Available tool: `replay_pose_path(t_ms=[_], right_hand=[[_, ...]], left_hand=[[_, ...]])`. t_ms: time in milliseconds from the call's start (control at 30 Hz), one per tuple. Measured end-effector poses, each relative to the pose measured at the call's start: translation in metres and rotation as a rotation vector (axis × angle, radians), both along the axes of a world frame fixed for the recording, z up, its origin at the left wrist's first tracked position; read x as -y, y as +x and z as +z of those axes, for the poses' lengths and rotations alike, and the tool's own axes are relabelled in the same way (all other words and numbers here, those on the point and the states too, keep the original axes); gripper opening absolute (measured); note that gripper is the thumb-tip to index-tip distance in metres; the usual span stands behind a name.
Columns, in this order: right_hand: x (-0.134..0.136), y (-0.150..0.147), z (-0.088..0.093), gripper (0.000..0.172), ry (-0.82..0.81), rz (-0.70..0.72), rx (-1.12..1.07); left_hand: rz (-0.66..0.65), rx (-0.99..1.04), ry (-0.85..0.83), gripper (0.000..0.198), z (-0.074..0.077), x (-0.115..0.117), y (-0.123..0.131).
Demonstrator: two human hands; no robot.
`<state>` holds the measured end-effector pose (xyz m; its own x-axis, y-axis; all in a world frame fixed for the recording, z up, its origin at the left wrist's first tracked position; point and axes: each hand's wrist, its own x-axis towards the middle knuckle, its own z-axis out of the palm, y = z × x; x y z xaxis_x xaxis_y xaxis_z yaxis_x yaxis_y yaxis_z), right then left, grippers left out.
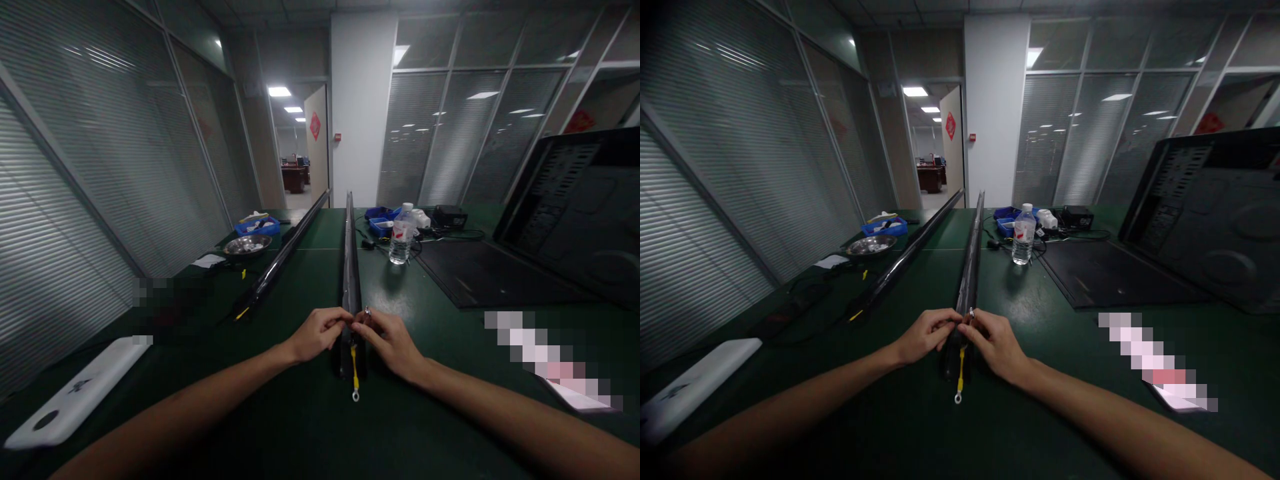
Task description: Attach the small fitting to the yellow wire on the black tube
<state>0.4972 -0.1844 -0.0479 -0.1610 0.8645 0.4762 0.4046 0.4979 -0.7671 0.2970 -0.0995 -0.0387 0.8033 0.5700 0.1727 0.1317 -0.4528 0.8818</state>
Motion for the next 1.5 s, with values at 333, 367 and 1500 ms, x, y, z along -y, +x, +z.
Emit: replay_pose_path(t_ms=[333,367,1500], right_hand=[[0.0016,-0.0021,0.0054,0.025,0.013,0.001,0.057],[0.0019,-0.0022,0.0060,0.024,0.010,0.004,0.059],[0.0013,-0.0028,0.0030,0.025,0.015,-0.025,0.002]], left_hand=[[-0.024,-0.062,0.033,0.026,0.0009,-0.0006,-0.0008],[-0.028,-0.063,0.034,0.026,0.0011,-0.0006,-0.0007],[-0.050,-0.076,0.079,0.025,-0.0002,-0.0013,-0.0003]])
